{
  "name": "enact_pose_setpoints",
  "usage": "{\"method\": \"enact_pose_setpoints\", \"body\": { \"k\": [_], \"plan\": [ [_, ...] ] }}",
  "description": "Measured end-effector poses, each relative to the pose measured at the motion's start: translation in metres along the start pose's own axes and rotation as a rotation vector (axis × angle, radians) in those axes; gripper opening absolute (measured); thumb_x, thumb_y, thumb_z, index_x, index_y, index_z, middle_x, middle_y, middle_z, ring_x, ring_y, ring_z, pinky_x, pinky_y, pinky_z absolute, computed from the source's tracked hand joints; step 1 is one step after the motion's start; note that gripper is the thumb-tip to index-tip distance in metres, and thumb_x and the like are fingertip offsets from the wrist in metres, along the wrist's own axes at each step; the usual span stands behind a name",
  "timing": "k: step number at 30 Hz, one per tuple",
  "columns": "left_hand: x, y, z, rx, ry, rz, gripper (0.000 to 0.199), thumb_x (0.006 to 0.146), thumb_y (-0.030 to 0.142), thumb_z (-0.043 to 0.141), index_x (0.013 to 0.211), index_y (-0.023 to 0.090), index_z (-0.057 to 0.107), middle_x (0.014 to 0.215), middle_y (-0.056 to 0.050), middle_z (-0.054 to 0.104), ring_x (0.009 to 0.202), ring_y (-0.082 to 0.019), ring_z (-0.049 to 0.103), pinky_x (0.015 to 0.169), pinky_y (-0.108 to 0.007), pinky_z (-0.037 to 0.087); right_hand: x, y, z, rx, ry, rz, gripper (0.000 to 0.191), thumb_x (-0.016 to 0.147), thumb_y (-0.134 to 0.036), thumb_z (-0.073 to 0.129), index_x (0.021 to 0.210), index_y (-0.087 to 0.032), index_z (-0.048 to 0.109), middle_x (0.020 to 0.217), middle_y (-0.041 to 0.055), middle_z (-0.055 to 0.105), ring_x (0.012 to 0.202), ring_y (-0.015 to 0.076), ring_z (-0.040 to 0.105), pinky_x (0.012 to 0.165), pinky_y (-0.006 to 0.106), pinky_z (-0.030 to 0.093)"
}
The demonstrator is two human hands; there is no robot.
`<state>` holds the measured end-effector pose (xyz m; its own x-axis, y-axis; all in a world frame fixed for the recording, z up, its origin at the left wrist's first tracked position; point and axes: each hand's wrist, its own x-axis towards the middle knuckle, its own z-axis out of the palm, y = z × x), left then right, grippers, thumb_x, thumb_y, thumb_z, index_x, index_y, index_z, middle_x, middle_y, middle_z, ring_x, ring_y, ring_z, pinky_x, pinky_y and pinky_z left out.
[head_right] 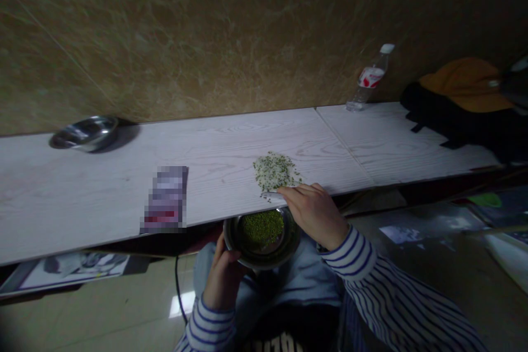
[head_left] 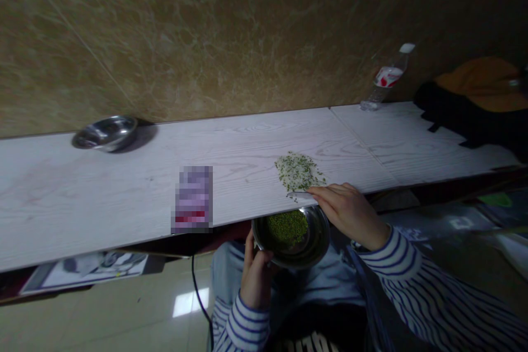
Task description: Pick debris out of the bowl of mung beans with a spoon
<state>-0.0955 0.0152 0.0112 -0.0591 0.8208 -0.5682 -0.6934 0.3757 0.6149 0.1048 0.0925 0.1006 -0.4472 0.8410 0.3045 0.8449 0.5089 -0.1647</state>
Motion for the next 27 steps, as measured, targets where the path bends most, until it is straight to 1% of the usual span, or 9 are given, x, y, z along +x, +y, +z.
{"method": "enact_pose_setpoints", "body": {
  "k": [6, 10, 13, 18, 22, 27],
  "plan": [
    [-0.001, 0.001, 0.003, 0.008, 0.002, -0.002, 0.076, 0.060, 0.021, 0.064, 0.133, 0.029, 0.045, 0.118, -0.008, 0.057, 0.087, -0.025, 0.057, 0.062, -0.034, 0.050, 0.002, 0.000, 0.003, -0.007, -0.001, -0.009, 0.023, 0.093, -0.017, 0.047, 0.110, -0.020, 0.062, 0.095, 0.0049, 0.073, 0.082, 0.0191, 0.065, 0.073, 0.033, 0.041],
    [-0.003, 0.002, 0.006, 0.009, 0.002, 0.003, 0.075, 0.060, 0.020, 0.063, 0.132, 0.030, 0.046, 0.123, -0.008, 0.057, 0.094, -0.027, 0.057, 0.063, -0.033, 0.050, 0.003, -0.002, 0.004, -0.002, -0.009, -0.017, 0.024, 0.093, -0.017, 0.046, 0.111, -0.020, 0.062, 0.098, 0.0056, 0.073, 0.085, 0.0191, 0.065, 0.075, 0.033, 0.041],
    [-0.004, 0.002, 0.008, 0.010, -0.001, 0.007, 0.074, 0.060, 0.020, 0.063, 0.132, 0.029, 0.046, 0.123, -0.008, 0.057, 0.093, -0.026, 0.057, 0.063, -0.034, 0.051, 0.003, -0.004, 0.003, 0.014, -0.013, -0.023, 0.024, 0.093, -0.016, 0.046, 0.111, -0.020, 0.062, 0.098, 0.0063, 0.073, 0.088, 0.0192, 0.066, 0.075, 0.033, 0.042],
    [-0.005, 0.000, 0.012, -0.011, -0.011, -0.002, 0.074, 0.060, 0.021, 0.063, 0.131, 0.029, 0.047, 0.116, -0.008, 0.061, 0.085, -0.024, 0.059, 0.063, -0.035, 0.051, 0.001, -0.007, 0.001, 0.030, -0.012, -0.032, 0.024, 0.093, -0.016, 0.047, 0.111, -0.019, 0.063, 0.096, 0.0073, 0.073, 0.086, 0.0192, 0.066, 0.075, 0.033, 0.042],
    [-0.006, 0.000, 0.017, -0.001, 0.004, -0.001, 0.071, 0.059, 0.019, 0.061, 0.128, 0.029, 0.050, 0.116, -0.007, 0.061, 0.087, -0.023, 0.059, 0.062, -0.032, 0.049, -0.003, -0.012, -0.002, 0.055, -0.038, -0.035, 0.023, 0.093, -0.015, 0.048, 0.110, -0.019, 0.063, 0.096, 0.0068, 0.073, 0.086, 0.0189, 0.065, 0.076, 0.033, 0.042],
    [-0.007, 0.000, 0.021, -0.002, 0.003, -0.013, 0.069, 0.059, 0.019, 0.062, 0.126, 0.029, 0.050, 0.112, -0.006, 0.062, 0.085, -0.022, 0.059, 0.060, -0.030, 0.049, -0.010, -0.019, -0.007, 0.111, -0.081, -0.038, 0.021, 0.094, -0.017, 0.048, 0.108, -0.020, 0.063, 0.095, 0.0050, 0.073, 0.087, 0.0174, 0.065, 0.077, 0.033, 0.042]
  ]
}}
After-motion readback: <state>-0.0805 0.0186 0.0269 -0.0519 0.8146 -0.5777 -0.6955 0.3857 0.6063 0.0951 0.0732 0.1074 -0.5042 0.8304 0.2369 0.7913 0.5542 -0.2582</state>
